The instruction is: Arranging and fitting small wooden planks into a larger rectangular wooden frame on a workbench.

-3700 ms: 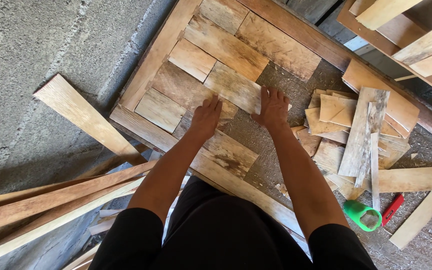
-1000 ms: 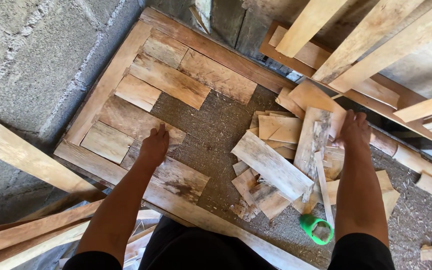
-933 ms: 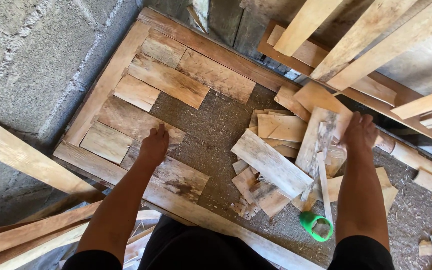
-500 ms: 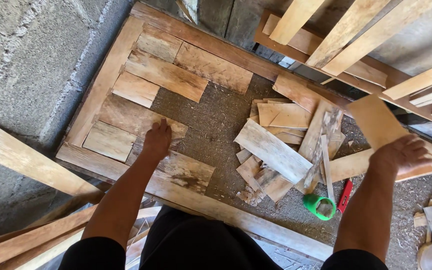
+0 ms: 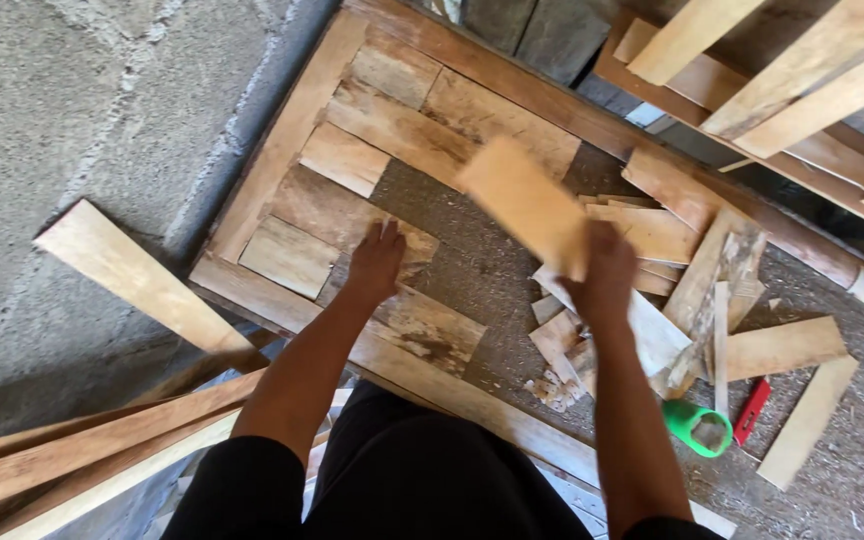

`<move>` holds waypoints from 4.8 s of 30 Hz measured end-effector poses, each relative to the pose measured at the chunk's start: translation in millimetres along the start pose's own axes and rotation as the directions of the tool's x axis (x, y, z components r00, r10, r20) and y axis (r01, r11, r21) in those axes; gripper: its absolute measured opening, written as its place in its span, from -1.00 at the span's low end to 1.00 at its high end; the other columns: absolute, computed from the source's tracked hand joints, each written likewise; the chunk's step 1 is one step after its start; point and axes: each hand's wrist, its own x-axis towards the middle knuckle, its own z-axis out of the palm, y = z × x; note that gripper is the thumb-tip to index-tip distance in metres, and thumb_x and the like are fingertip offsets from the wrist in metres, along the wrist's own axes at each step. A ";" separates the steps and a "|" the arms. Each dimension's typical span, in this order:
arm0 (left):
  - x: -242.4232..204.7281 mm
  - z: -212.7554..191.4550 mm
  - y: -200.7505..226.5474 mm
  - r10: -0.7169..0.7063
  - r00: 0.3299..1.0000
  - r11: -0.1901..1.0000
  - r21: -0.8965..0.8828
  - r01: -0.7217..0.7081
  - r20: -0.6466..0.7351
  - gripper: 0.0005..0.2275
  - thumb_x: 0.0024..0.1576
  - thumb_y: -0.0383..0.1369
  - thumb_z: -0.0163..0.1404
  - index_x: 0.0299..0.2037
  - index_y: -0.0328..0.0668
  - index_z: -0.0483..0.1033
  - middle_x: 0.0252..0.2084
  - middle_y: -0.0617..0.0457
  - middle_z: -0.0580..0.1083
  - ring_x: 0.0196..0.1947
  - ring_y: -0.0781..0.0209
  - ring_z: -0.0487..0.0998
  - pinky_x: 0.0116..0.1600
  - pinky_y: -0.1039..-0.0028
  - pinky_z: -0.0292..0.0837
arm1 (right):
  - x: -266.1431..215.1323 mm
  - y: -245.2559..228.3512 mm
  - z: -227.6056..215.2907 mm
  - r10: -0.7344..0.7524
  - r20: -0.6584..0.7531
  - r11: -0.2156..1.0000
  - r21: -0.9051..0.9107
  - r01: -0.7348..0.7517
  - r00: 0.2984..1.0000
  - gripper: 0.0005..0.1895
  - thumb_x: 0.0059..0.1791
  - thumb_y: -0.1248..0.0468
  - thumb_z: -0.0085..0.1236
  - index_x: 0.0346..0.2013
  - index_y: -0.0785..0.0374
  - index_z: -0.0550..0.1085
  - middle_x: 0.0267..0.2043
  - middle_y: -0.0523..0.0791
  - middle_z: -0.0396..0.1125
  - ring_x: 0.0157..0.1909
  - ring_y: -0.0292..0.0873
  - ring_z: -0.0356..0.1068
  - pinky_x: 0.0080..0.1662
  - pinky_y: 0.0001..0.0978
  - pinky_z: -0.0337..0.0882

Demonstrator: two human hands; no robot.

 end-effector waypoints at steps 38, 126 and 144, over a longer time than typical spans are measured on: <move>5.8 -22.0 0.9 -0.043 0.974 0.999 -0.016 0.048 0.222 0.03 -0.18 -0.45 0.39 0.47 -0.38 -0.08 0.56 -0.22 -0.18 0.50 -0.25 -0.04 0.42 0.25 0.21 | 63.4 -93.0 110.1 -0.066 0.438 0.978 -0.149 0.145 0.896 0.23 -0.27 0.00 0.55 0.50 0.21 0.01 0.49 0.02 -0.04 0.50 0.12 -0.03 0.47 0.01 -0.08; 27.2 8.2 17.5 -0.091 0.990 0.975 0.210 0.067 0.104 -0.08 -0.17 -0.48 0.33 0.46 -0.28 0.08 0.45 -0.36 0.07 0.32 -0.33 0.21 0.23 0.01 0.38 | 31.5 -62.4 132.2 0.131 0.441 0.983 0.058 -0.174 0.888 0.04 -0.12 0.00 0.37 0.53 -0.02 -0.01 0.62 -0.02 -0.31 0.62 0.20 -0.43 0.50 -0.05 -0.15; 24.2 -56.7 15.7 -0.020 0.961 0.997 0.071 0.000 0.277 0.01 -0.19 -0.09 0.42 0.42 -0.32 0.06 0.41 -0.35 0.09 0.37 -0.32 0.16 0.39 0.13 0.25 | 47.6 -102.8 123.3 0.089 0.513 0.989 -0.151 -0.012 0.854 -0.27 0.07 -0.01 0.08 0.50 -0.32 0.04 0.63 -0.11 -0.34 0.61 0.14 -0.39 0.45 0.28 -0.20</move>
